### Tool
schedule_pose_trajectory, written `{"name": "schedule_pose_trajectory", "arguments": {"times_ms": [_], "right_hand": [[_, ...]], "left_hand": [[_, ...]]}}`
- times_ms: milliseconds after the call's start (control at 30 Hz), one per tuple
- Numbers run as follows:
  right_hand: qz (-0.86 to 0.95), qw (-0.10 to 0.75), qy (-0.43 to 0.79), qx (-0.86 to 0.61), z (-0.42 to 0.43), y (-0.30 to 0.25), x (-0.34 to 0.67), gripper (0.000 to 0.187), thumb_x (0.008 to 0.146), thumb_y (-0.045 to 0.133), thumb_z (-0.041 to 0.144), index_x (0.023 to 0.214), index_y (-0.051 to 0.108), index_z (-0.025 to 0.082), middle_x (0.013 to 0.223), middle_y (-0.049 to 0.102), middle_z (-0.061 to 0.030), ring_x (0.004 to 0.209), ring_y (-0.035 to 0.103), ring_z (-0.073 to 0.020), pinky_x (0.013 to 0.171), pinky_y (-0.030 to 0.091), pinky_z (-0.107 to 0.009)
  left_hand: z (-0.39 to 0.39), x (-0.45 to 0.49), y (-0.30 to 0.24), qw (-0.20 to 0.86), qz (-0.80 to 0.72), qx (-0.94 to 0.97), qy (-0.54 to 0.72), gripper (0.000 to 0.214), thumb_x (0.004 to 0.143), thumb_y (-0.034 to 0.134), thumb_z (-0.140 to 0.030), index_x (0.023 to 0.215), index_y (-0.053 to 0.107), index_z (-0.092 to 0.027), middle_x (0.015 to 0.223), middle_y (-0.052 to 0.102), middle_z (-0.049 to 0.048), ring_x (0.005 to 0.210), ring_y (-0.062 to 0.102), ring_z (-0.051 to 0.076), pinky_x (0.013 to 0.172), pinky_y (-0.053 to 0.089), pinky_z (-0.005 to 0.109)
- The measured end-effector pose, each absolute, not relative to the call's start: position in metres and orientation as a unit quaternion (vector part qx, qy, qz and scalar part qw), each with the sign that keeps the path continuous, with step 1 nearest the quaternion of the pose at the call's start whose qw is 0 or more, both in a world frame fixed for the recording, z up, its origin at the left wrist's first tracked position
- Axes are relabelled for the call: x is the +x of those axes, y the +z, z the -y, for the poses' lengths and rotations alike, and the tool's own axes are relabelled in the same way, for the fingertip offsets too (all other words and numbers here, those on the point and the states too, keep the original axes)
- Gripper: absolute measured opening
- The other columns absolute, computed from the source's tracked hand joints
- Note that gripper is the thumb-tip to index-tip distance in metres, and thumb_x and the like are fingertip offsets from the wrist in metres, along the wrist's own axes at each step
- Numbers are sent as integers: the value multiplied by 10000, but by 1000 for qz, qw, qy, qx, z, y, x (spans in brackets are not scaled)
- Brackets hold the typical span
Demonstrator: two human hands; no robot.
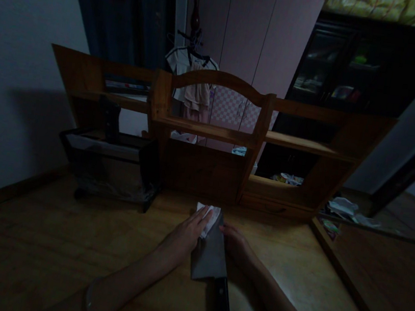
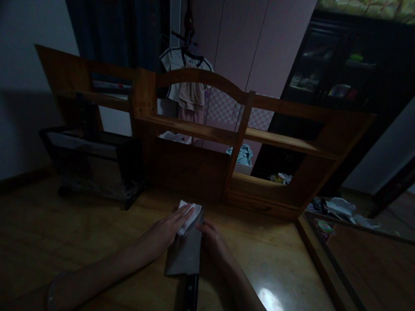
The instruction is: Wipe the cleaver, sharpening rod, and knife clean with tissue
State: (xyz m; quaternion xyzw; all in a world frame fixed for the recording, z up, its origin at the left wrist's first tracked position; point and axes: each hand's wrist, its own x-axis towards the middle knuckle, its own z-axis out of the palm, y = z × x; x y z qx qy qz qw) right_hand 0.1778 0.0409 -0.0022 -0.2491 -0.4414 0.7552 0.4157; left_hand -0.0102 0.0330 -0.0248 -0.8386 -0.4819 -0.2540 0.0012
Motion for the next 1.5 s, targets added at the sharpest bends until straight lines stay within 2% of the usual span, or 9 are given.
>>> {"name": "schedule_pose_trajectory", "arguments": {"times_ms": [167, 700, 867, 1100, 1500], "right_hand": [[440, 413, 756, -254, -42, -5, 177, 239, 755, 651, 258, 966, 662, 146, 933, 690, -82, 789, 635, -211, 777, 452, -330], [470, 417, 730, -270, -36, 6, 178, 303, 761, 654, 264, 1042, 663, 150, 1025, 683, -98, 850, 637, -220, 795, 454, -333], [470, 422, 723, -279, -33, 12, 177, 305, 743, 656, 261, 1023, 666, 143, 973, 689, -94, 813, 631, -219, 771, 457, -329], [444, 421, 743, -271, -35, 5, 176, 312, 749, 658, 275, 1034, 656, 149, 957, 688, -88, 796, 632, -213, 757, 458, -327], [471, 410, 725, -290, -39, 2, 178, 337, 740, 652, 248, 1065, 658, 157, 1019, 684, -91, 883, 635, -236, 782, 462, -334]], "left_hand": [[-34, -10, -27, 8, 490, -835, -251, 825, 720, 299, 102, 1475, 211, -218, 1544, 213, 44, 1409, 193, 158, 1142, 278, 360], [-29, -9, -20, 18, 495, -834, -244, 758, 784, 321, 62, 1480, 196, -209, 1538, 226, 68, 1405, 214, 187, 1130, 299, 371], [-29, -9, -21, 22, 496, -834, -242, 731, 807, 319, 49, 1480, 193, -206, 1542, 216, 68, 1411, 192, 185, 1132, 289, 368], [-30, -10, -25, 24, 501, -833, -233, 741, 792, 310, 63, 1477, 195, -194, 1543, 210, 70, 1409, 200, 176, 1128, 291, 351], [-34, -11, -28, 26, 488, -840, -235, 756, 789, 332, 47, 1485, 158, -193, 1546, 193, 86, 1416, 172, 189, 1130, 285, 379]]}}
